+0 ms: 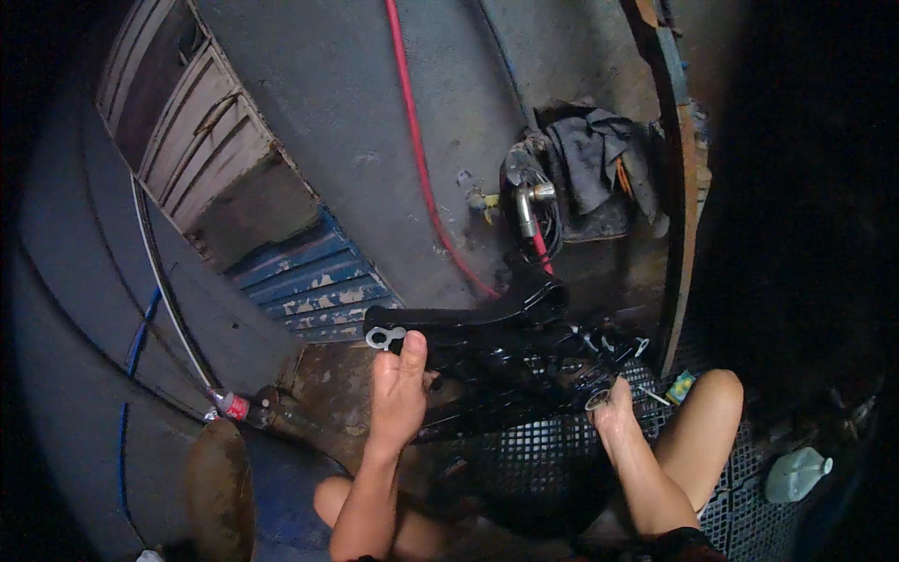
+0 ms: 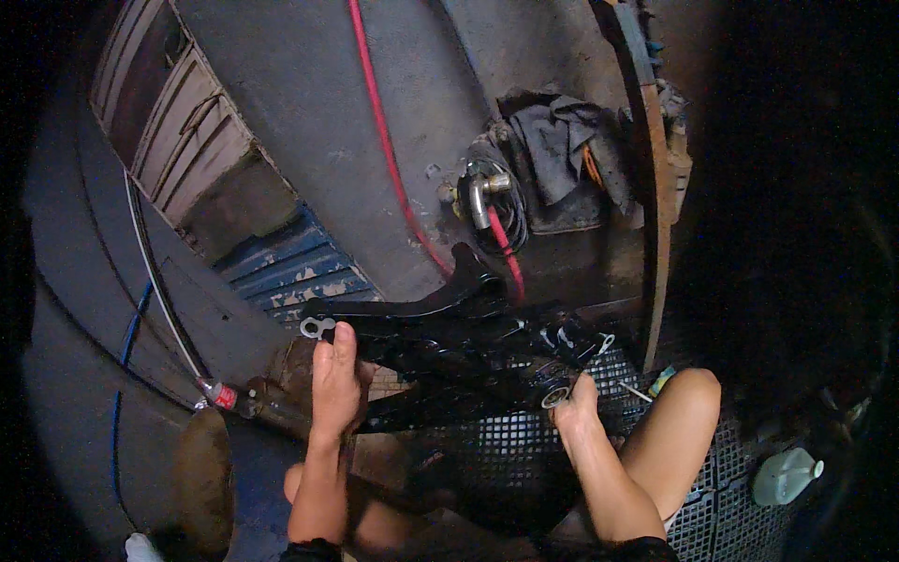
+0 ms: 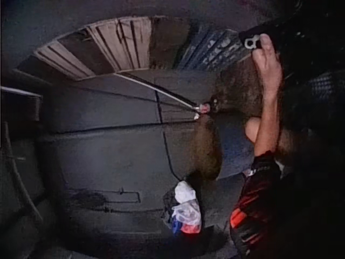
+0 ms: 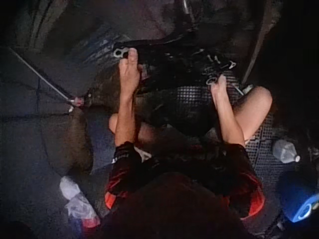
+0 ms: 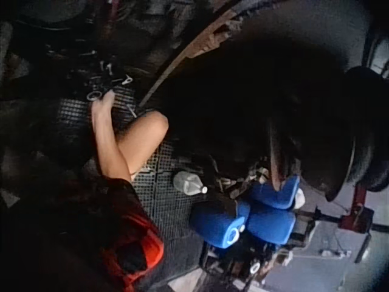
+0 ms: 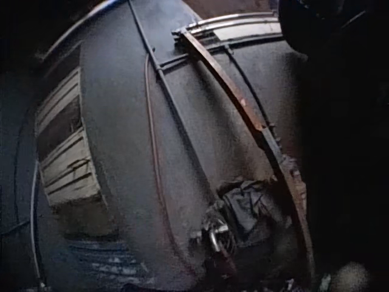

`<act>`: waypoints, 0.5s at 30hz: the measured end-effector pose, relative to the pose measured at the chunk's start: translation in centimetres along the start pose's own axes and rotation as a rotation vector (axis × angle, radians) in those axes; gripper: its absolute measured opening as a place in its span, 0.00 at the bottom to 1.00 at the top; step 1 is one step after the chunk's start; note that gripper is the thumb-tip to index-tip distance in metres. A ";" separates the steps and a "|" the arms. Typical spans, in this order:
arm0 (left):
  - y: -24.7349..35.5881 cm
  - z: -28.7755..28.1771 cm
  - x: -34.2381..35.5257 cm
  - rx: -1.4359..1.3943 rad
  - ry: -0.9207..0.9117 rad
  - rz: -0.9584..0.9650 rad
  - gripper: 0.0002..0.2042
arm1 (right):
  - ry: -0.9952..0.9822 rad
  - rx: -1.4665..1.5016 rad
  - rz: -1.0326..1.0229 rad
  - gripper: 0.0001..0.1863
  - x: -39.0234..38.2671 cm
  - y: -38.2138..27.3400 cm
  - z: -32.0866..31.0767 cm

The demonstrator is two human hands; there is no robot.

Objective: The person scrubs a black mechanical part with a sponge and soap, then rinses it under a tap. They separate the part into two pieces, rinse each piece individually, and reassemble them before performing a final rinse.

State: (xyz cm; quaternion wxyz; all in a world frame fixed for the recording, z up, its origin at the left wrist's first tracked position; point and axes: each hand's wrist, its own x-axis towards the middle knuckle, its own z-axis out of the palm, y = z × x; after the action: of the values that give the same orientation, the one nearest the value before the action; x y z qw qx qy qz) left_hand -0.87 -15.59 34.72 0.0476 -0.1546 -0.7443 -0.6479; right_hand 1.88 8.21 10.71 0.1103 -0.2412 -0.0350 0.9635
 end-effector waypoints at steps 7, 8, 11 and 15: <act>1.9 -0.9 0.1 0.397 -0.065 0.108 0.25 | -0.044 0.085 0.044 0.20 1.6 1.2 -0.4; 2.2 -0.9 0.1 0.373 -0.072 0.089 0.25 | -0.033 0.065 0.044 0.19 1.7 1.3 -0.2; 1.8 -1.6 0.4 0.336 -0.100 0.048 0.22 | -0.011 0.036 0.024 0.18 2.2 1.2 -0.5; 1.8 -0.4 0.1 0.061 -0.069 -0.025 0.16 | 0.028 0.079 0.008 0.18 3.9 1.5 -1.6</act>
State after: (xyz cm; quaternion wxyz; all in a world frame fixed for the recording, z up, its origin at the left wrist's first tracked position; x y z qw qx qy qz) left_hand -0.44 -15.75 36.52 0.0186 -0.1658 -0.7667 -0.6199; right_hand -1.00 7.63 7.36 0.1165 -0.2505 0.0056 0.9611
